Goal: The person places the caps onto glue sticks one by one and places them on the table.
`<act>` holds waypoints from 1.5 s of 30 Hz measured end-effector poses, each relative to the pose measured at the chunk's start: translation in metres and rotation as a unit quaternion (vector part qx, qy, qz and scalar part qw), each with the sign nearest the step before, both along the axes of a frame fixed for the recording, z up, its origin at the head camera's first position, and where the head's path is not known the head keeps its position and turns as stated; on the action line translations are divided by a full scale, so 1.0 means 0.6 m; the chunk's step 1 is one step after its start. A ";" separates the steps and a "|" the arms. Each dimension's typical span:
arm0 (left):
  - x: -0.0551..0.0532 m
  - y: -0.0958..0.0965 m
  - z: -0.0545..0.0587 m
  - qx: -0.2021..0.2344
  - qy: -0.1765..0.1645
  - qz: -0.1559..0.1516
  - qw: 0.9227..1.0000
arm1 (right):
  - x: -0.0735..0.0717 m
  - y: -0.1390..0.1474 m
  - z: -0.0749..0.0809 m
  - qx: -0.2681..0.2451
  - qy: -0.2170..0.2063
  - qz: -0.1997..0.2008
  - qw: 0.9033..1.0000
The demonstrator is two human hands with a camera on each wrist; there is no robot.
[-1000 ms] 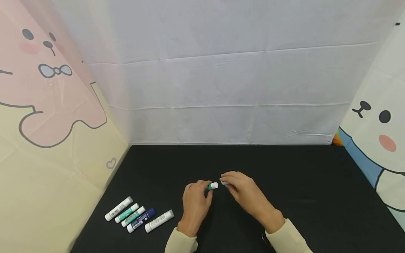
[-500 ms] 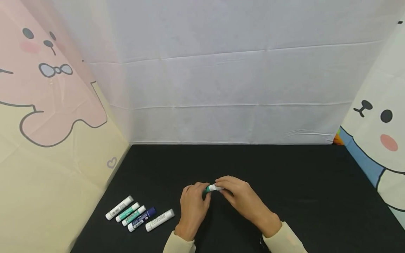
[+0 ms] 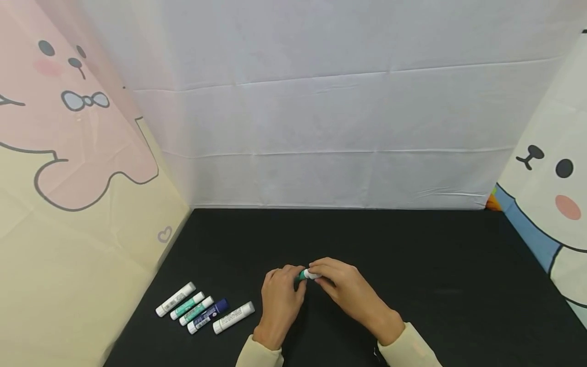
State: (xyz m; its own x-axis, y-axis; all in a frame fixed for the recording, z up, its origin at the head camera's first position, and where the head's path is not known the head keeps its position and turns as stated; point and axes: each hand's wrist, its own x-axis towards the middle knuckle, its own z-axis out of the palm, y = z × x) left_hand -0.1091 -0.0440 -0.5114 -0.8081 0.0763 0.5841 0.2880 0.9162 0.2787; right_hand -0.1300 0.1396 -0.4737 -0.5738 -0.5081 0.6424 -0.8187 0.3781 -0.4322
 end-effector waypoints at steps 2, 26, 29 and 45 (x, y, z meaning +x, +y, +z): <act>0.001 0.000 0.001 -0.002 0.001 -0.001 1.000 | 0.000 -0.001 -0.002 -0.002 0.001 0.002 1.000; 0.015 0.001 0.005 -0.036 -0.024 -0.031 0.999 | 0.001 -0.005 -0.029 0.004 -0.017 -0.003 1.000; 0.014 -0.001 0.007 -0.048 -0.022 -0.037 0.998 | 0.001 -0.006 -0.031 0.000 -0.020 -0.005 1.000; 0.022 0.006 0.009 -0.112 -0.008 -0.036 0.993 | 0.005 -0.007 -0.042 -0.020 -0.038 0.007 0.999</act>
State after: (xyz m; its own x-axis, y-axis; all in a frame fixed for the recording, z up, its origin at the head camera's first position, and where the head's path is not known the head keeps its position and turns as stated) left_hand -0.0962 -0.0407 -0.5058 -0.8055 0.2608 0.5322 0.3515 0.9332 0.0747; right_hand -0.1268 0.1352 -0.4988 -0.6144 -0.4912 0.6175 -0.7882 0.3473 -0.5080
